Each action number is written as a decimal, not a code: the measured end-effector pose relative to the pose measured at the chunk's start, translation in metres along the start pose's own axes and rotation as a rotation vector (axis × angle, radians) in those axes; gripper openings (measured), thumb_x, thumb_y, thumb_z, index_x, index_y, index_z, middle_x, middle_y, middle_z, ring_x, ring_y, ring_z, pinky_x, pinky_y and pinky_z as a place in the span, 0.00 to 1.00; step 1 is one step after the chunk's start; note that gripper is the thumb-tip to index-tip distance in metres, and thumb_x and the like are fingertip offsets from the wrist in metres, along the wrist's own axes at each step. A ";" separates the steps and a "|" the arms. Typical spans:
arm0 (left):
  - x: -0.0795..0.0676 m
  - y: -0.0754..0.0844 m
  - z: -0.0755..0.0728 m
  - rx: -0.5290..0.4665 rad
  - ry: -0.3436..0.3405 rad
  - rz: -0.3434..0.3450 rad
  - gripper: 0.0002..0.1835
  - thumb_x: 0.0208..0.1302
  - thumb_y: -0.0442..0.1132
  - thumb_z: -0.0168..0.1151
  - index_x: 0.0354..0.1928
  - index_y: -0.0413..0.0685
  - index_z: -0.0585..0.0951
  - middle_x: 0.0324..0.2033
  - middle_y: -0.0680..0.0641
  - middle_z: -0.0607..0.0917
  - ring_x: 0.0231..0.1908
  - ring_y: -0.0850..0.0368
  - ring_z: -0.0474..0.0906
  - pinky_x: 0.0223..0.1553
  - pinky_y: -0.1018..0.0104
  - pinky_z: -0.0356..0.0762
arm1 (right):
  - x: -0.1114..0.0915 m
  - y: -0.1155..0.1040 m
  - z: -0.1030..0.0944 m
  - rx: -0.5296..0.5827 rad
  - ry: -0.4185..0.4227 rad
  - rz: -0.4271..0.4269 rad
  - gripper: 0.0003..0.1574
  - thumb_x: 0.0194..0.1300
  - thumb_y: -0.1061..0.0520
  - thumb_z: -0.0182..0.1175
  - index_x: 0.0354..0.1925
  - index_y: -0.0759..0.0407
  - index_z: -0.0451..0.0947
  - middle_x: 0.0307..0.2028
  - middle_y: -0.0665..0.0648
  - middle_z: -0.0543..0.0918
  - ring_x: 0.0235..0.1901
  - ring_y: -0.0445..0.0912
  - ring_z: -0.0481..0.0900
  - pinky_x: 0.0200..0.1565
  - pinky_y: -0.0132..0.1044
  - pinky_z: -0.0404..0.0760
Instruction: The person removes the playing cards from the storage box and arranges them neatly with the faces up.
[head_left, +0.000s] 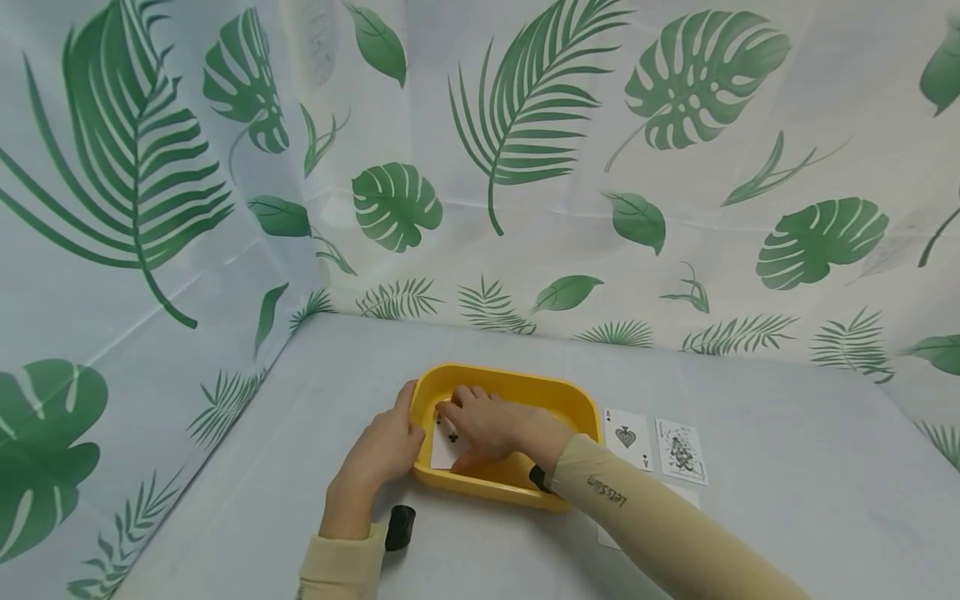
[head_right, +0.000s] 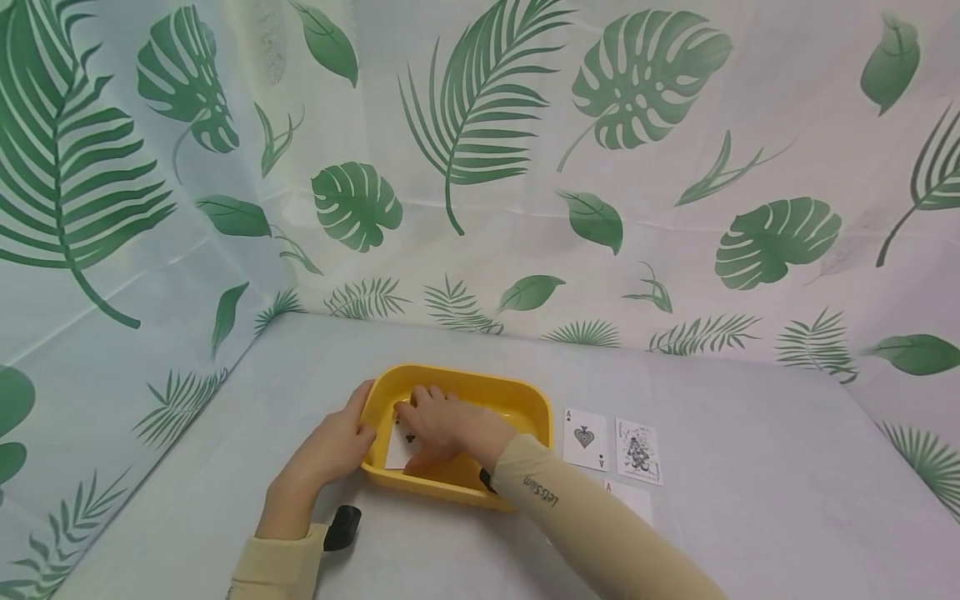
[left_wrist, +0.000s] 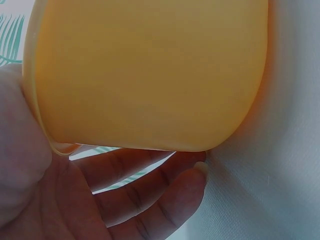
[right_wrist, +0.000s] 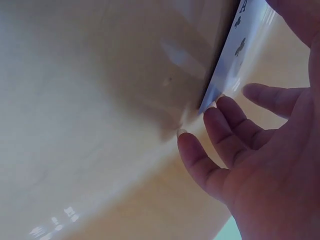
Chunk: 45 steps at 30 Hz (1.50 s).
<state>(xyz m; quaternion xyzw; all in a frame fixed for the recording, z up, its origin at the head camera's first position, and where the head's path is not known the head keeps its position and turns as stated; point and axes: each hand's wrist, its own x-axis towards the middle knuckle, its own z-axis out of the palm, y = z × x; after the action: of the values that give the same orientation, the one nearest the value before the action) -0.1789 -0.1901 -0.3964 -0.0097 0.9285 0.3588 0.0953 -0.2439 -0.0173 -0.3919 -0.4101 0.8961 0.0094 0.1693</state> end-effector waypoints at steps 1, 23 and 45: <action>0.000 0.000 0.000 0.000 0.000 0.001 0.37 0.71 0.33 0.48 0.79 0.42 0.51 0.21 0.47 0.70 0.19 0.56 0.64 0.25 0.63 0.66 | 0.000 0.000 0.000 0.003 -0.001 0.002 0.51 0.59 0.34 0.69 0.71 0.53 0.64 0.53 0.55 0.67 0.48 0.48 0.65 0.54 0.40 0.71; 0.002 0.001 0.002 0.002 -0.005 0.012 0.37 0.71 0.33 0.48 0.79 0.43 0.52 0.20 0.48 0.70 0.18 0.56 0.64 0.24 0.63 0.66 | -0.004 0.003 -0.003 0.040 0.020 0.027 0.54 0.59 0.34 0.70 0.74 0.54 0.62 0.59 0.57 0.69 0.52 0.50 0.65 0.57 0.44 0.70; 0.002 -0.002 0.000 0.003 -0.007 -0.005 0.37 0.71 0.34 0.48 0.80 0.43 0.50 0.21 0.47 0.70 0.18 0.56 0.64 0.24 0.63 0.65 | -0.015 0.008 -0.014 0.075 0.055 0.018 0.52 0.59 0.35 0.70 0.73 0.55 0.65 0.65 0.58 0.68 0.61 0.53 0.64 0.66 0.51 0.64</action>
<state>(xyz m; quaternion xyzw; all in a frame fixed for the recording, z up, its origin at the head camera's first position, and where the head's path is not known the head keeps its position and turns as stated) -0.1803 -0.1910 -0.3979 -0.0108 0.9287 0.3571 0.0992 -0.2446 -0.0031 -0.3750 -0.3956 0.9038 -0.0340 0.1599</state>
